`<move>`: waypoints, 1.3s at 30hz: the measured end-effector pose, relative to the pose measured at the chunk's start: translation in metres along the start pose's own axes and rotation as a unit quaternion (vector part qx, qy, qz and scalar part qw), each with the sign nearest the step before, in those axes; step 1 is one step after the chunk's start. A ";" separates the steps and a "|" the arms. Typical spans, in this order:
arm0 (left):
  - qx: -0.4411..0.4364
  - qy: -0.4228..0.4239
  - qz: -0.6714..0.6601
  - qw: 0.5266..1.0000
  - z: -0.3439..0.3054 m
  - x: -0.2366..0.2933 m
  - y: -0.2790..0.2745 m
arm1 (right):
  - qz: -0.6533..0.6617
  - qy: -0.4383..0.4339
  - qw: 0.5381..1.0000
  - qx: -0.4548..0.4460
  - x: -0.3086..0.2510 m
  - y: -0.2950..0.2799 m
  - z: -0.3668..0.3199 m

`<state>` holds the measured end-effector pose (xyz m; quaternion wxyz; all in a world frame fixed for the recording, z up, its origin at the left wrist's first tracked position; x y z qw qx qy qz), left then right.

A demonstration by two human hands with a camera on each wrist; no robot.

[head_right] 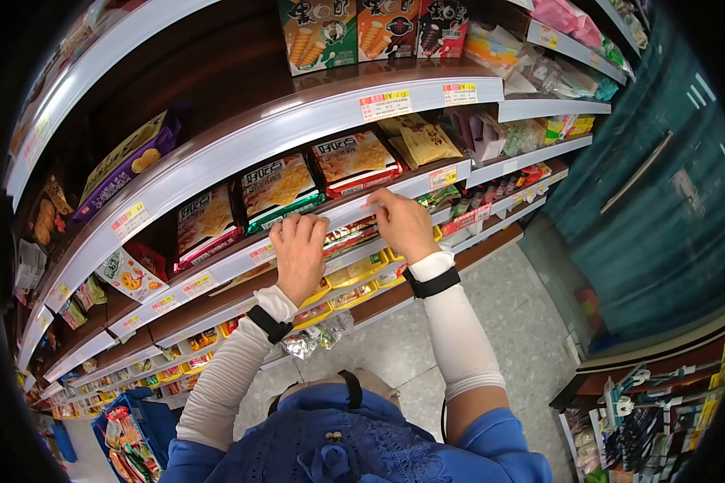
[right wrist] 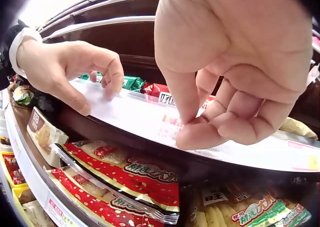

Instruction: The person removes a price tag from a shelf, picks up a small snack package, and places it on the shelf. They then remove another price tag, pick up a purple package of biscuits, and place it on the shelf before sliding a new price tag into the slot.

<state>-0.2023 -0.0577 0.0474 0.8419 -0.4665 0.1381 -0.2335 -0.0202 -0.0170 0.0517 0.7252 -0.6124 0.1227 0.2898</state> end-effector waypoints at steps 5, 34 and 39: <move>-0.005 -0.001 -0.006 1.000 -0.001 0.000 0.000 | 0.004 0.012 1.000 -0.004 0.000 0.000 -0.001; -0.019 -0.051 0.034 0.998 -0.042 -0.038 -0.042 | 0.141 -0.023 0.990 0.003 -0.065 0.068 -0.018; -0.010 -0.064 0.057 0.996 -0.060 -0.059 -0.054 | 0.132 -0.028 0.991 0.025 -0.064 0.073 -0.018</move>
Point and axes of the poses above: each hand's wrist, its own z-axis towards the middle knuckle, its own y-axis out of the palm, x = y × z, the point moved 6 cm from there along z, towards the middle knuckle, and after that the axes turned 12 degrees about -x, right-handed, at the moved point
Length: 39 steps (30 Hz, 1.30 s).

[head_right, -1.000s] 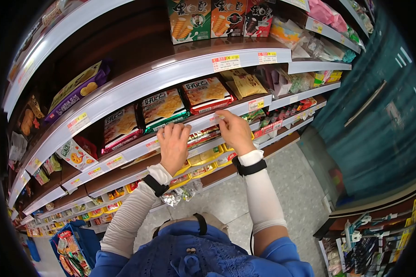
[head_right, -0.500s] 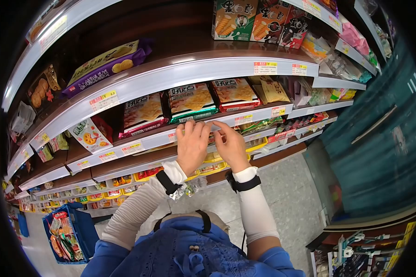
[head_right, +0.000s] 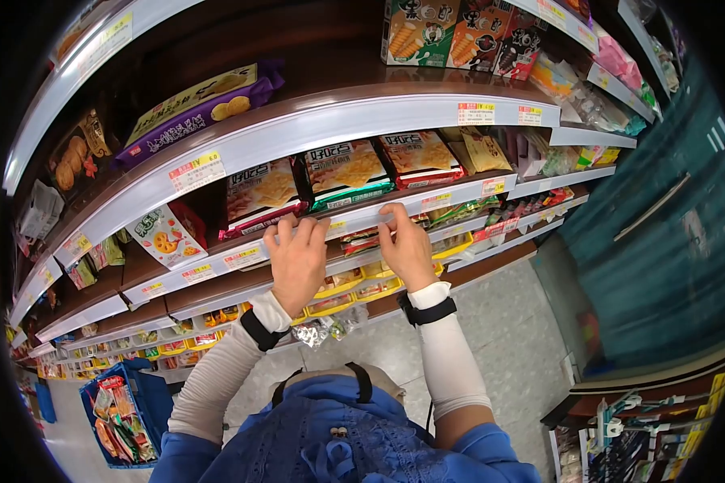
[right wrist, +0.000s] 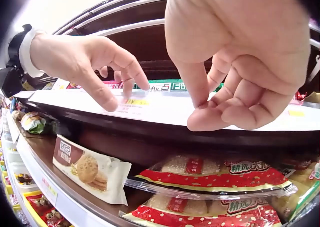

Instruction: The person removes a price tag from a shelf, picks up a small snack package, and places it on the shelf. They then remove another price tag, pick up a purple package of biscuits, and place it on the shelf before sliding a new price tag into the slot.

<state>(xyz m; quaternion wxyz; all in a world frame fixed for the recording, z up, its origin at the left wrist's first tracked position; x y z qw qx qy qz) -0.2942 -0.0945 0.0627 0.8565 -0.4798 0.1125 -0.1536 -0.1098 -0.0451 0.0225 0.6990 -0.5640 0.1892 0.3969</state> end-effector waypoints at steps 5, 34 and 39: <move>0.010 0.006 -0.029 1.000 -0.006 -0.006 0.000 | 0.014 0.013 1.000 -0.010 -0.006 0.006 0.006; 0.007 -0.005 -0.112 0.994 -0.014 -0.008 0.001 | -0.067 -0.055 0.994 -0.070 -0.042 0.009 0.013; 0.010 -0.007 -0.097 0.995 -0.014 -0.007 0.003 | -0.078 -0.050 0.994 -0.058 -0.030 -0.001 0.014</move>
Point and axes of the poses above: each hand's wrist, its own z-axis towards the middle knuckle, its own y-axis out of the palm, x = y × z, the point moved 6 cm from there along z, towards the middle knuckle, and after that the axes turned 12 degrees about -x, right-handed, at the moved point
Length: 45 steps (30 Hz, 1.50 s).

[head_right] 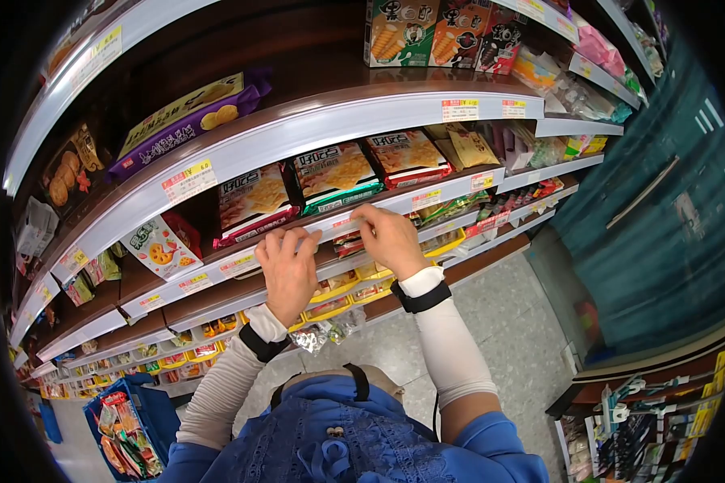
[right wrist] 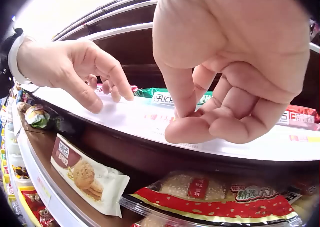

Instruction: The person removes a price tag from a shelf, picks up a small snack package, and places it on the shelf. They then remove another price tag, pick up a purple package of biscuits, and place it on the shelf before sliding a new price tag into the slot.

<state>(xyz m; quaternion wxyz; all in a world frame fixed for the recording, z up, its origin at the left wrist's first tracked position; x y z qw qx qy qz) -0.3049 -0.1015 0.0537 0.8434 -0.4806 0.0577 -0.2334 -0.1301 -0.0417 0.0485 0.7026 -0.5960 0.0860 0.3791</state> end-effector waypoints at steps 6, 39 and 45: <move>0.000 -0.005 0.011 1.000 0.000 0.000 0.002 | 0.004 0.005 1.000 -0.004 0.002 -0.003 -0.004; 0.053 -0.133 0.066 0.987 -0.082 -0.102 -0.062 | 0.213 -0.059 0.970 -0.103 -0.111 0.090 -0.001; 0.083 -0.107 0.081 0.988 -0.085 -0.099 -0.062 | 0.200 -0.075 0.971 -0.110 -0.132 0.091 0.011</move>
Point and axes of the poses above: each hand's wrist, its own z-axis towards the middle knuckle, its own y-axis out of the palm, x = y × z, the point moved 6 cm from there along z, towards the middle knuckle, and after that the axes turned 12 degrees about -x, right-handed, at the moved point
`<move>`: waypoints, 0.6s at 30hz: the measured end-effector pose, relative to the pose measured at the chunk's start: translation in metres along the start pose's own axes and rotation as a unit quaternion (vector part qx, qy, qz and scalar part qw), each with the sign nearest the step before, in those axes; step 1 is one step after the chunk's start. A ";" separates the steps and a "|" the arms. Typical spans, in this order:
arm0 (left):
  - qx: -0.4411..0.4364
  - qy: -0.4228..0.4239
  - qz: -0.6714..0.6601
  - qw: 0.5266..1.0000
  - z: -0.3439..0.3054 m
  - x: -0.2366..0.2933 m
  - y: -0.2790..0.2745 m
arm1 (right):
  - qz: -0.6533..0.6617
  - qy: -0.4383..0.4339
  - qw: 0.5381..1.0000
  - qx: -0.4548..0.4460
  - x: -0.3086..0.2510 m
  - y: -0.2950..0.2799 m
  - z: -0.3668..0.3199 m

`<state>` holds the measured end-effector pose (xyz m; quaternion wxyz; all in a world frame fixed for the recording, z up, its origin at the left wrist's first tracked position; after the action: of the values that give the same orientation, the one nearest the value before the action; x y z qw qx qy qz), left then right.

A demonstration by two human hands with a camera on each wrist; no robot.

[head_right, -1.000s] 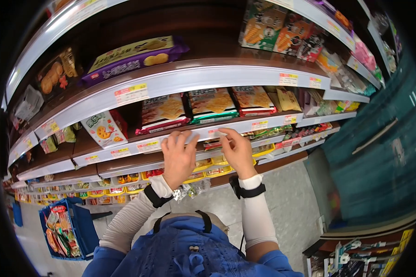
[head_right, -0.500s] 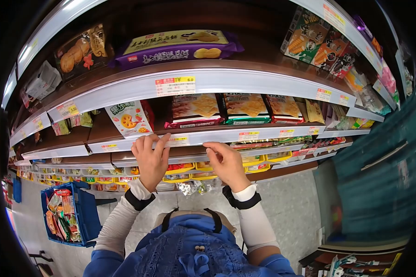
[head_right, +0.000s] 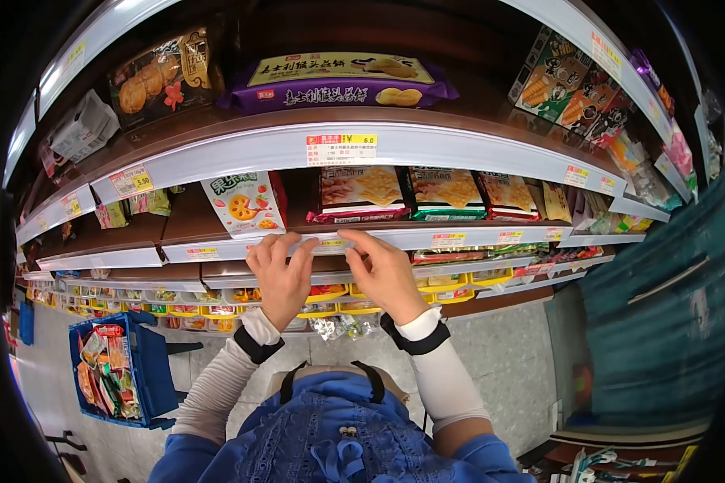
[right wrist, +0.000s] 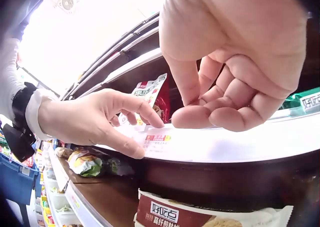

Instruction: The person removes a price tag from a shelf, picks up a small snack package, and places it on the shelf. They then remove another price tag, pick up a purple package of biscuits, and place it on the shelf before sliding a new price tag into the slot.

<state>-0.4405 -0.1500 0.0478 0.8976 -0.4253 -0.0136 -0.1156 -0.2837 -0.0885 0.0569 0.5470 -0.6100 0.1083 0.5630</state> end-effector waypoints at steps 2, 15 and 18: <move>-0.001 -0.002 -0.005 1.000 -0.002 -0.001 0.002 | 0.003 0.008 1.000 -0.013 -0.001 0.003 0.004; -0.002 -0.038 -0.038 0.999 -0.001 -0.006 0.004 | -0.079 -0.003 0.997 -0.003 -0.008 0.003 0.006; 0.002 -0.027 -0.036 0.999 -0.002 -0.006 0.005 | -0.078 -0.015 0.997 -0.003 -0.010 0.006 0.007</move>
<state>-0.4452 -0.1476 0.0415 0.8928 -0.4261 -0.0537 -0.1361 -0.2963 -0.0903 0.0635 0.5889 -0.6103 0.0502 0.5275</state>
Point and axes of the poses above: each hand's wrist, its own z-axis towards the middle knuckle, its own y-axis out of the palm, x = y × z, the point moved 6 cm from there along z, towards the middle knuckle, and after that the axes turned 12 degrees about -x, right-handed, at the moved point
